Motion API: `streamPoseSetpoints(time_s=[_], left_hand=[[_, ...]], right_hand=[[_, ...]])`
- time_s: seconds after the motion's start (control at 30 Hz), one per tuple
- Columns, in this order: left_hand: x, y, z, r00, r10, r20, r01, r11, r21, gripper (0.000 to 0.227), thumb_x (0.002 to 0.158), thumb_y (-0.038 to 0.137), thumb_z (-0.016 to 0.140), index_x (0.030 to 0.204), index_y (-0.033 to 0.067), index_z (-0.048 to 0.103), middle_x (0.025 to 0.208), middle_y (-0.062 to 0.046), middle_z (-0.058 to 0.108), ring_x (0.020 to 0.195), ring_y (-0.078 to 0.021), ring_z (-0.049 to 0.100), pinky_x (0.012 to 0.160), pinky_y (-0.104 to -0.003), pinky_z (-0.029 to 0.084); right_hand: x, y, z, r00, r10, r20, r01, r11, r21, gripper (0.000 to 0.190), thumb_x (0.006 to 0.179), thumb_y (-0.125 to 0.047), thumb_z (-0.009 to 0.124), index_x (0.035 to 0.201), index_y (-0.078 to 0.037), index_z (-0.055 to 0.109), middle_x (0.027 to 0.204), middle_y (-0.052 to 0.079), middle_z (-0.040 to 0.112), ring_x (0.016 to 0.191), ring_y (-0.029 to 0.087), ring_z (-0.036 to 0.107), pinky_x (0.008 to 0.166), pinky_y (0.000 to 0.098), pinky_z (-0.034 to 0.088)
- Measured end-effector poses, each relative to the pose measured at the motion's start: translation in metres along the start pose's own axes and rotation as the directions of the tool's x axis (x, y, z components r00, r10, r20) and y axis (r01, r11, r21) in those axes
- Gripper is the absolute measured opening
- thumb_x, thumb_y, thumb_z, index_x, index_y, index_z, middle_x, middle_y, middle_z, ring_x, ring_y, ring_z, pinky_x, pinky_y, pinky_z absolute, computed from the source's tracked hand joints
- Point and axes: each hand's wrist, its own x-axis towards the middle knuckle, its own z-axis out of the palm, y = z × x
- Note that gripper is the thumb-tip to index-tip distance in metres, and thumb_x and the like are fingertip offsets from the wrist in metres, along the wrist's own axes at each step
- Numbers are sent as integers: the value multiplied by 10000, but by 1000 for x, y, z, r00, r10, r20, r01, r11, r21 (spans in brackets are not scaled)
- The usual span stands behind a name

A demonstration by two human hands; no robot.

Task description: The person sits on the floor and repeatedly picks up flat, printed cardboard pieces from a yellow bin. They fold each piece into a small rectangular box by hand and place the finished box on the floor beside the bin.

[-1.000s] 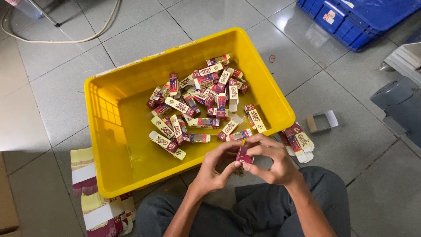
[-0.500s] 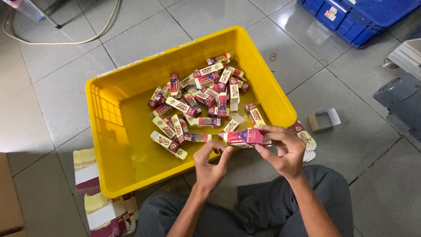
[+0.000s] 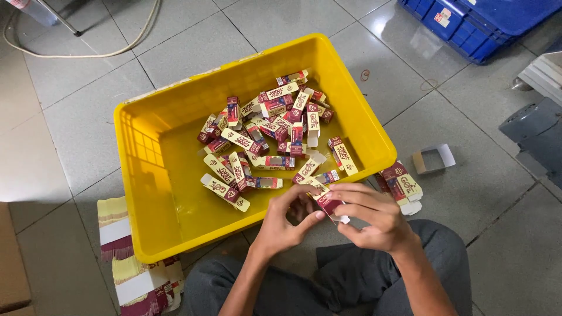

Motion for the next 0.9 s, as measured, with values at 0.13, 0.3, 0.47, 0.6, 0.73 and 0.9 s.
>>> streamPoseSetpoints(time_s=[0.13, 0.3, 0.47, 0.6, 0.73, 0.9], left_hand=[[-2, -5, -3, 991, -132, 22, 132, 991, -20, 366, 837, 249, 811, 1117, 39, 703, 700, -131, 691, 481, -188, 560, 475, -322, 447], [0, -4, -6, 974, -227, 10, 227, 973, 32, 418, 796, 297, 861, 1087, 43, 700, 744, -141, 707, 484, -195, 592, 473, -307, 457], [0, 19, -11, 937, -277, 215, 263, 960, 94, 737, 764, 395, 846, 1377, 51, 624, 956, -281, 708, 611, -299, 639, 582, -408, 526], [1, 1, 3, 974, -191, 123, 185, 981, 59, 672, 763, 274, 878, 1340, 45, 621, 910, -272, 670, 637, -350, 688, 583, -418, 530], [1, -2, 9, 974, -222, -47, 208, 956, -207, 654, 820, 193, 845, 1343, 81, 469, 1037, -311, 699, 836, -410, 709, 750, -482, 559], [-3, -4, 18, 956, -294, -9, 280, 920, -273, 534, 886, 212, 795, 1286, 116, 456, 966, -264, 728, 844, -340, 710, 768, -458, 567]], right_hand=[[3, -5, 0, 999, 12, 46, -13, 1000, 21, 222, 658, 124, 765, 685, -84, 693, 928, 102, 788, 944, 360, 778, 772, 419, 659], [11, -12, 2, 997, 13, 76, -14, 1000, 14, 248, 710, 168, 714, 670, -65, 638, 908, 109, 772, 951, 377, 770, 792, 430, 654], [-5, 0, 3, 989, 17, 145, -21, 999, 24, 315, 706, 181, 592, 756, -117, 682, 1031, 64, 784, 1052, 391, 728, 942, 531, 598], [-12, 5, 14, 997, 21, 73, -24, 999, 34, 334, 763, 164, 607, 926, -107, 713, 1182, 123, 753, 1196, 410, 660, 1010, 531, 565], [-7, -1, 25, 969, 243, -52, -240, 969, 57, 604, 771, 109, 707, 1335, -20, 534, 1410, 192, 565, 1347, 421, 525, 1066, 527, 511], [-22, 7, 47, 948, 311, -62, -309, 950, 41, 486, 835, -117, 804, 1278, -18, 628, 1314, 166, 649, 1219, 381, 652, 986, 504, 575]])
